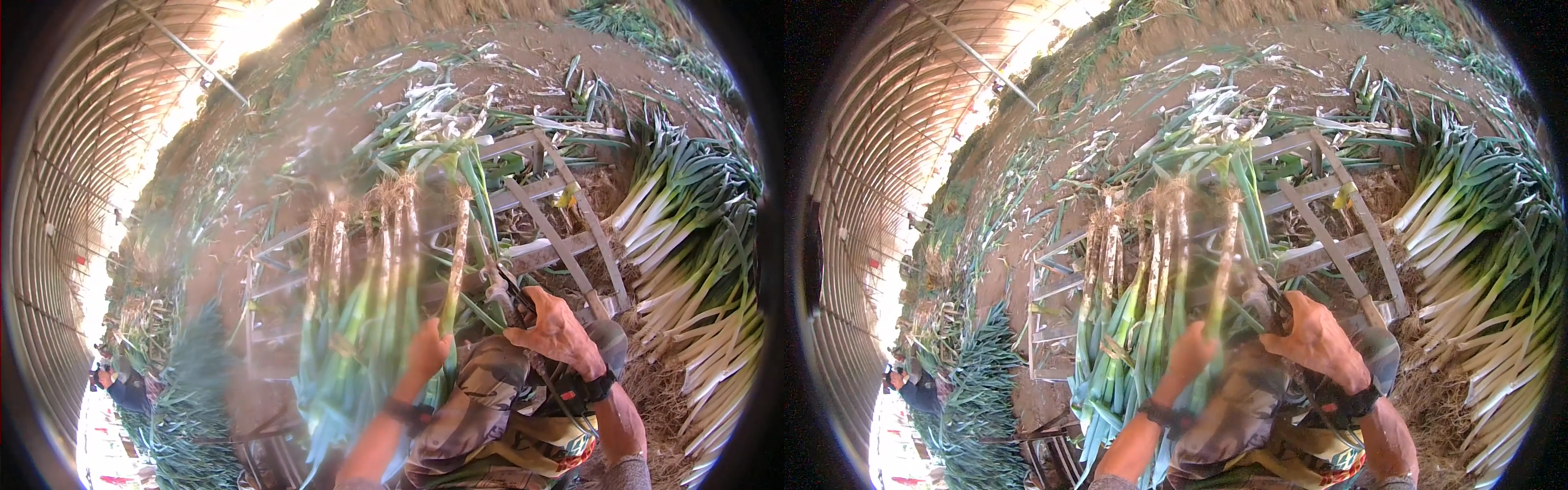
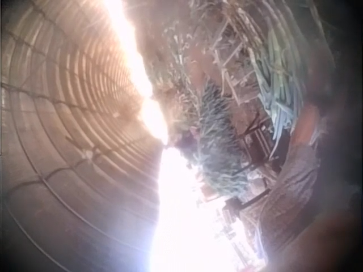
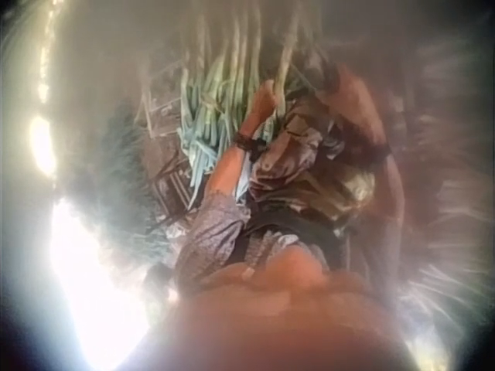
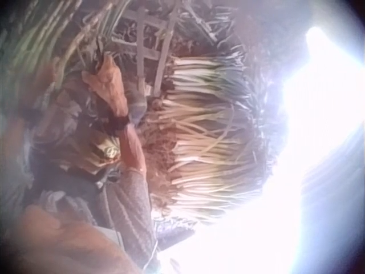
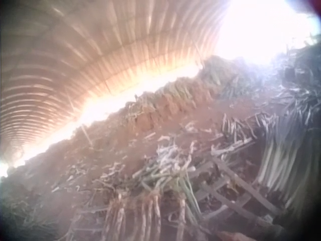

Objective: The person cleans leeks by hand, peeling away outer layers and using shears to trim the roots and green tops before placing them onto a metal rack.

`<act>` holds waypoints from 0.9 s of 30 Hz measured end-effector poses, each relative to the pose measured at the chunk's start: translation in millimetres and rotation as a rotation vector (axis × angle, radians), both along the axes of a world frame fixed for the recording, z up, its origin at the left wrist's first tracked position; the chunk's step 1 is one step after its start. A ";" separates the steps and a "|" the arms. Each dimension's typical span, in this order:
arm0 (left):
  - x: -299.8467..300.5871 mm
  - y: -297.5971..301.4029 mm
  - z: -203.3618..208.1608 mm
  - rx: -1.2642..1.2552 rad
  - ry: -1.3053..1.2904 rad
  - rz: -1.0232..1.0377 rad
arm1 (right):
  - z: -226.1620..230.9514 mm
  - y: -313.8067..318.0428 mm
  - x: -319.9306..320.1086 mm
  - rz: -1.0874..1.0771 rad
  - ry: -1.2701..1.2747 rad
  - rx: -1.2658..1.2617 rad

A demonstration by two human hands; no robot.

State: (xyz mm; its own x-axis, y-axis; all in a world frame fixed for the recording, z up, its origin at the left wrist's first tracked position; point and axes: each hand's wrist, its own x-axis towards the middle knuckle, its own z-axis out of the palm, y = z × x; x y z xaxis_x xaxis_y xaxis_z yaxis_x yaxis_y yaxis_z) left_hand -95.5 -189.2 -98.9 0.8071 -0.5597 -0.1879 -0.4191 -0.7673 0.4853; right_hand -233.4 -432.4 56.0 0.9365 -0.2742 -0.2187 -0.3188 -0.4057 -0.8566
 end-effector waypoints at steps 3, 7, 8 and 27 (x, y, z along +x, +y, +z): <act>33.7 -12.4 -8.0 -0.173 -0.018 0.000 | -8.1 3.0 4.4 -0.005 -0.080 -0.048; 70.7 -45.0 -14.3 -0.301 -0.254 0.141 | -7.3 4.5 9.1 0.037 -0.088 0.005; 76.8 -36.9 -18.6 -0.273 -0.257 0.181 | -3.7 7.8 11.6 0.053 -0.096 0.009; 38.2 -35.9 24.3 0.014 0.011 0.175 | 16.2 9.5 3.8 0.316 0.104 -0.056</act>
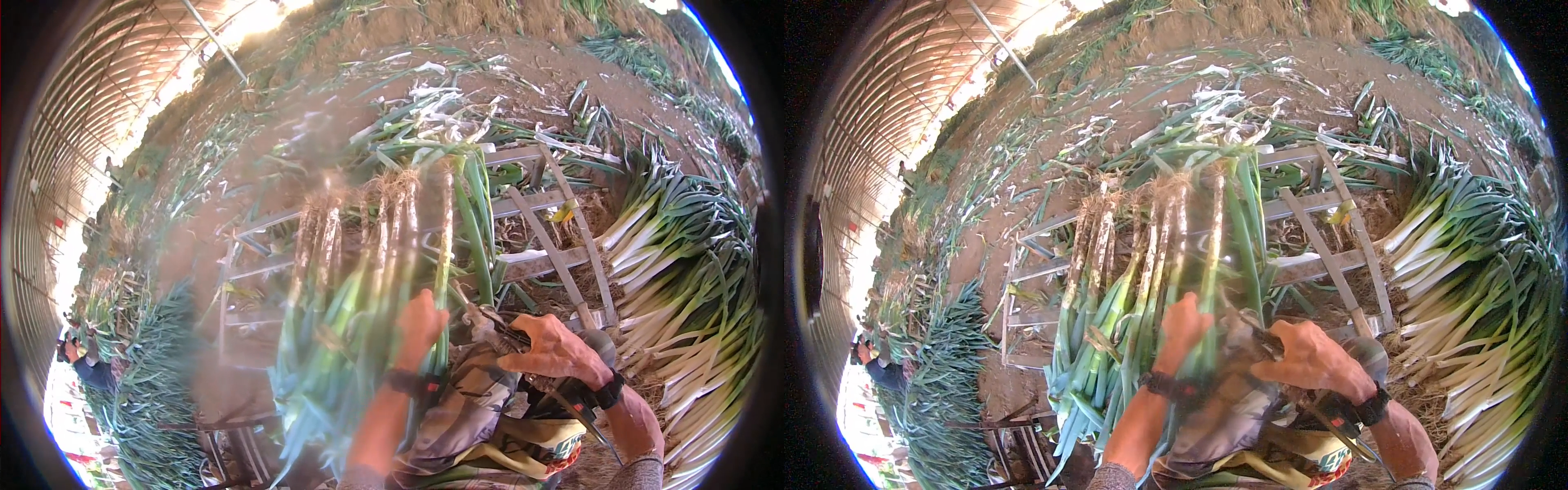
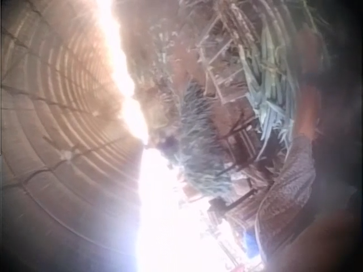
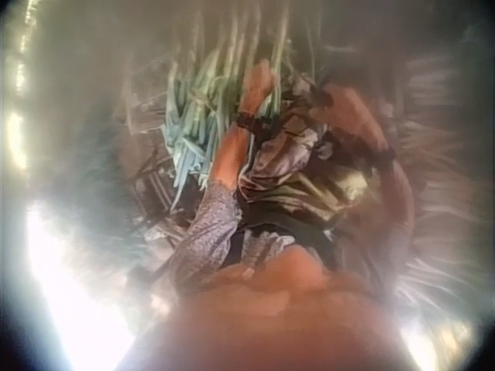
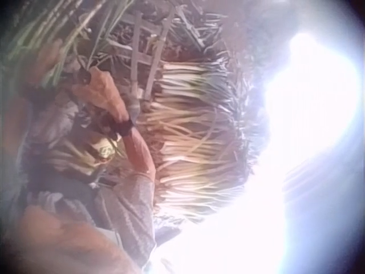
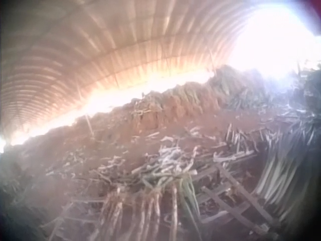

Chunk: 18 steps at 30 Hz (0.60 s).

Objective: The person cleans leeks by hand, peeling away outer layers and using shears to trim the roots and green tops before placing them onto a metal rack.

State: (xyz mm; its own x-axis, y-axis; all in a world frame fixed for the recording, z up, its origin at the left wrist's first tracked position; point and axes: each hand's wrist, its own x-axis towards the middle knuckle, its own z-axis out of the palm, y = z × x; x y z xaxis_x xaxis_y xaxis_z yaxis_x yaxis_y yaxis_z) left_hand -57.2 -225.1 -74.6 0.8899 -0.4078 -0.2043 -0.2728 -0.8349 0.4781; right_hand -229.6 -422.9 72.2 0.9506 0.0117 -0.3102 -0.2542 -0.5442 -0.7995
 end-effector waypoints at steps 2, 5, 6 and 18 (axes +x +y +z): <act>-0.4 2.2 -1.7 0.000 -0.015 0.007 | 7.3 3.3 1.1 0.009 0.021 0.012; -1.4 4.7 -4.6 -0.036 -0.004 0.008 | 16.7 8.4 8.0 0.048 0.086 -0.006; -2.0 2.9 -4.3 -0.041 0.000 0.007 | 30.1 11.4 10.4 0.071 0.120 0.025; -6.0 1.7 -8.7 -0.076 -0.031 0.030 | -0.8 21.5 53.7 0.014 -0.011 -0.278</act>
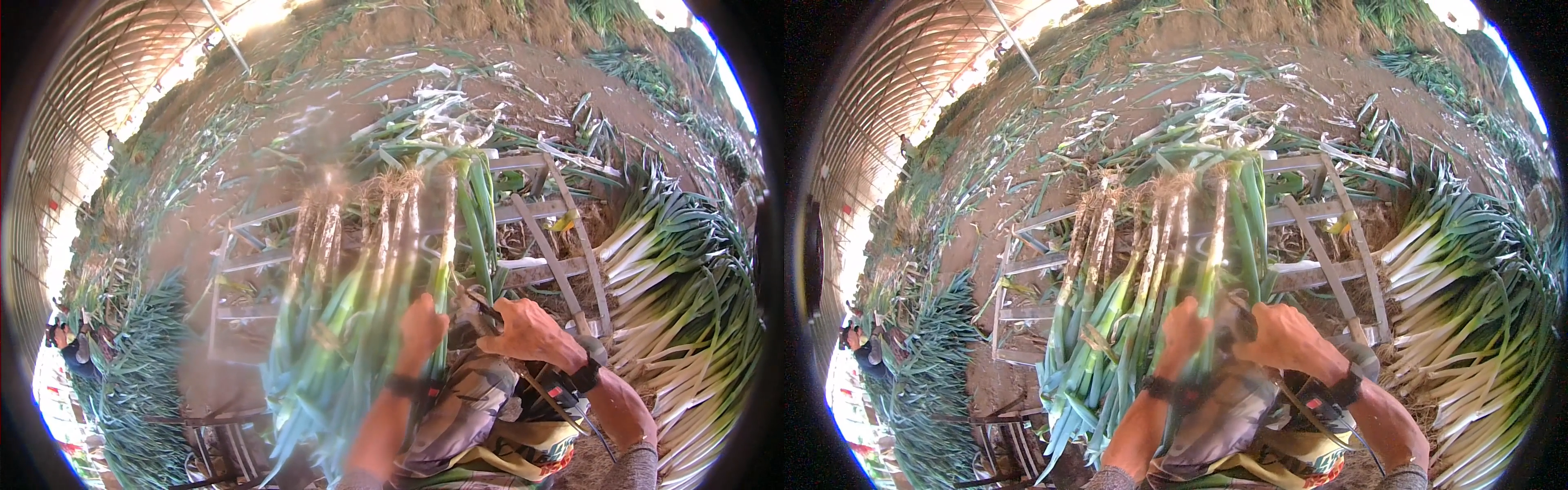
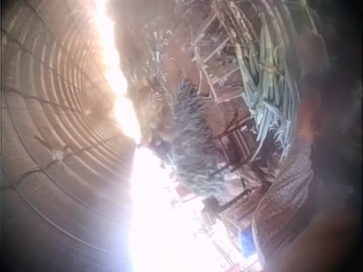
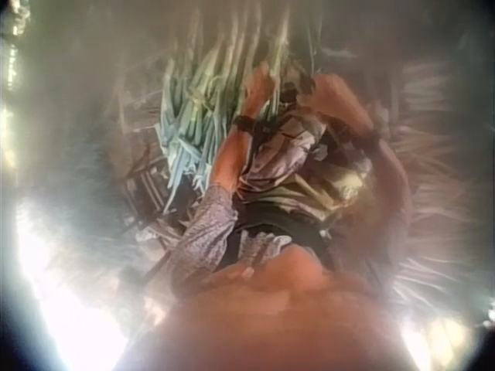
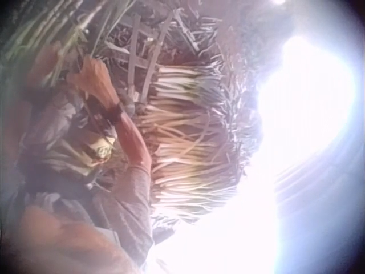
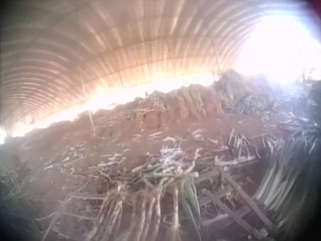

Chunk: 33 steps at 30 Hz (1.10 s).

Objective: The person cleans leeks by hand, peeling away outer layers and using shears to trim the roots and green tops before placing them onto a metal rack.

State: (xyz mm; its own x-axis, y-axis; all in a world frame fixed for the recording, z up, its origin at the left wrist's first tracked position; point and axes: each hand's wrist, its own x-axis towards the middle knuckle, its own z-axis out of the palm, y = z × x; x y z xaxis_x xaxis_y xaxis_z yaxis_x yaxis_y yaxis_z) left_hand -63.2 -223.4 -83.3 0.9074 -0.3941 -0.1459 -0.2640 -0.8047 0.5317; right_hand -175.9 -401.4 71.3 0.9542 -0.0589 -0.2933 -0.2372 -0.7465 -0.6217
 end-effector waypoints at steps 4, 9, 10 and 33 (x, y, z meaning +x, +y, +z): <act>-0.9 -0.1 5.8 0.007 0.007 -0.015 | -17.5 -5.4 16.3 -0.031 -0.075 -0.040; -1.2 -0.6 8.6 0.010 0.023 -0.014 | -30.6 -14.3 43.8 -0.065 -0.034 -0.087; -2.1 -1.0 10.7 0.012 0.031 -0.013 | -37.1 -16.8 50.0 -0.064 -0.037 -0.112; 6.3 -10.7 -5.4 -0.006 0.051 0.016 | -43.7 -48.4 115.2 -0.141 -0.083 -0.091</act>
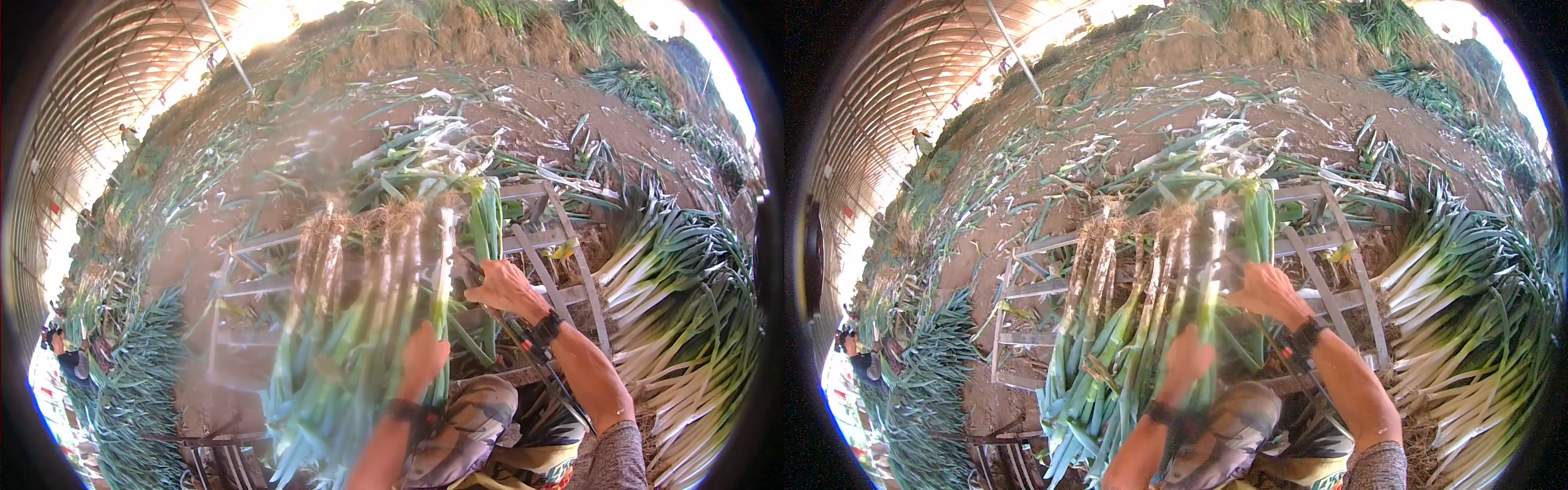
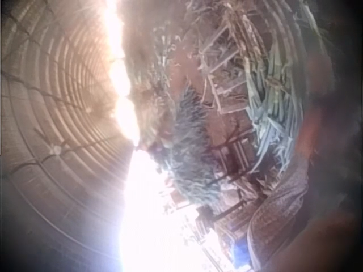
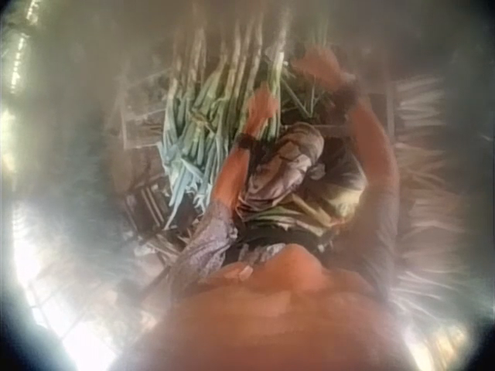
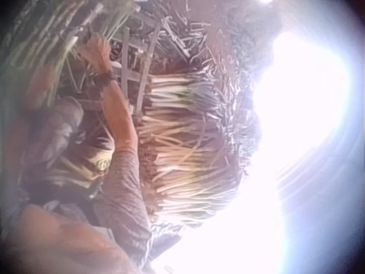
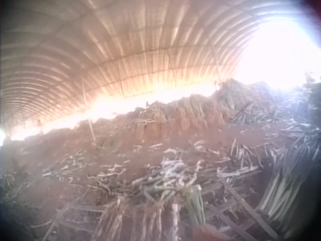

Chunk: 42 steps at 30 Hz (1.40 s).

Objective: The person cleans leeks by hand, peeling away outer layers and using shears to trim the roots and green tops before placing them onto a metal rack.

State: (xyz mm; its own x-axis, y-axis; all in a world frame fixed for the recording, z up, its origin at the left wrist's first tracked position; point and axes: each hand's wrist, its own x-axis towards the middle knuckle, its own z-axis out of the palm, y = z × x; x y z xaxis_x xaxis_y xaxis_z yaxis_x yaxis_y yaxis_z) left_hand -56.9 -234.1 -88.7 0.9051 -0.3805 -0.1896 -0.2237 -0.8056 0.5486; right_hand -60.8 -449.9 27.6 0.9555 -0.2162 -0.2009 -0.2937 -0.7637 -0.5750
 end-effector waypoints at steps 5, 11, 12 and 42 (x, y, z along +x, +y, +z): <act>12.4 -1.3 -6.1 -0.120 0.052 0.066 | 31.3 12.2 -60.5 0.086 0.152 0.129; 22.1 -0.4 33.2 -0.058 0.117 -0.005 | 42.8 21.4 -147.2 0.245 0.056 0.095; 20.5 1.5 35.0 -0.053 0.113 -0.006 | 44.5 21.5 -155.8 0.277 -0.040 0.060; -39.3 77.1 -1.0 0.055 -0.438 0.025 | 51.5 47.0 -117.9 0.302 0.166 0.201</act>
State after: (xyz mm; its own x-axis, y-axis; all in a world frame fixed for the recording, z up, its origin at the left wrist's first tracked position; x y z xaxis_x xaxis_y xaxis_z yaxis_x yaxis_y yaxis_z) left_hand -96.2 -157.1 -89.6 0.9134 -0.3575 0.1946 -0.4056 -0.8391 0.3625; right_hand -178.7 -402.9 79.1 0.9210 0.1288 -0.3676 -0.1748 -0.7067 -0.6856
